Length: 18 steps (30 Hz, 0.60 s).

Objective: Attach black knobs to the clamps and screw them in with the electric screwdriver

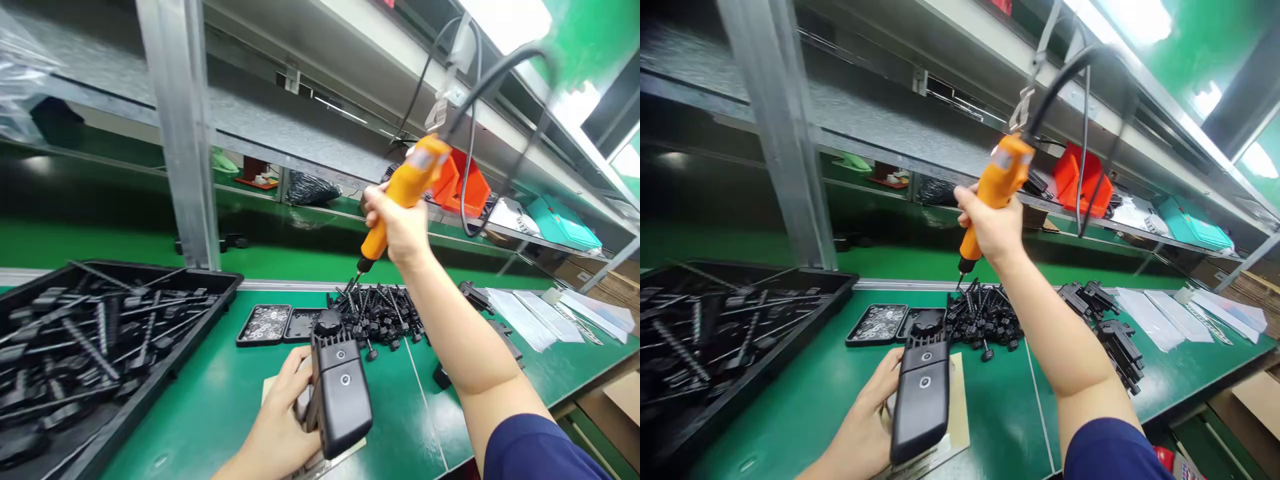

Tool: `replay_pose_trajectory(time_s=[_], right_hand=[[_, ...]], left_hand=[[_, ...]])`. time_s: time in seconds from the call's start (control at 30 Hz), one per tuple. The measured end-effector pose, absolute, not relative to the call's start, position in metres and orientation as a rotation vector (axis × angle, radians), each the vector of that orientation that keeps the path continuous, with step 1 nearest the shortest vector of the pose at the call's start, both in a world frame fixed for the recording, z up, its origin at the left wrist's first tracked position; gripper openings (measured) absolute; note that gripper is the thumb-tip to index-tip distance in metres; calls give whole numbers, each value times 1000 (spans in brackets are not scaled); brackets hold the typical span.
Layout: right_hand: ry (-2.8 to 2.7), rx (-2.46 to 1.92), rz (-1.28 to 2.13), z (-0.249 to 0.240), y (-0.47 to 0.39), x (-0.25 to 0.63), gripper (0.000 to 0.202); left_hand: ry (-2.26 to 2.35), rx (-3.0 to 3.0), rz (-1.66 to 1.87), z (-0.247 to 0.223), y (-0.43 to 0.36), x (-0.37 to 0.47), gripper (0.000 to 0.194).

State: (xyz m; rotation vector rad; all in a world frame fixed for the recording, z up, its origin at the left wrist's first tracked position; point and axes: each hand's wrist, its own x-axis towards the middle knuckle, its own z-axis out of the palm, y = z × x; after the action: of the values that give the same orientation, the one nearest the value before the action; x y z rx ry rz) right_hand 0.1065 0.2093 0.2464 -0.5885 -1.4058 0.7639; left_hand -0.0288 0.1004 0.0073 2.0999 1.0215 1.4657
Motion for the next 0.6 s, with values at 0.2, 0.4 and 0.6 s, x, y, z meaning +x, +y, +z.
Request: replay_pose_trajectory(time_s=[0.2,0.4,0.6], right_hand=[[-1555,-1132,786,151,209,156,31],[-1965,-1000,1059,87,115,173,49],[-1762,-971,837,78,101,136,33]], left_hand=[[965,1896,1527,-19,102,-34,59],[1151,1712,1428,-26,109,-35,52],[1234,1616,1475,-22,113,-36,36]])
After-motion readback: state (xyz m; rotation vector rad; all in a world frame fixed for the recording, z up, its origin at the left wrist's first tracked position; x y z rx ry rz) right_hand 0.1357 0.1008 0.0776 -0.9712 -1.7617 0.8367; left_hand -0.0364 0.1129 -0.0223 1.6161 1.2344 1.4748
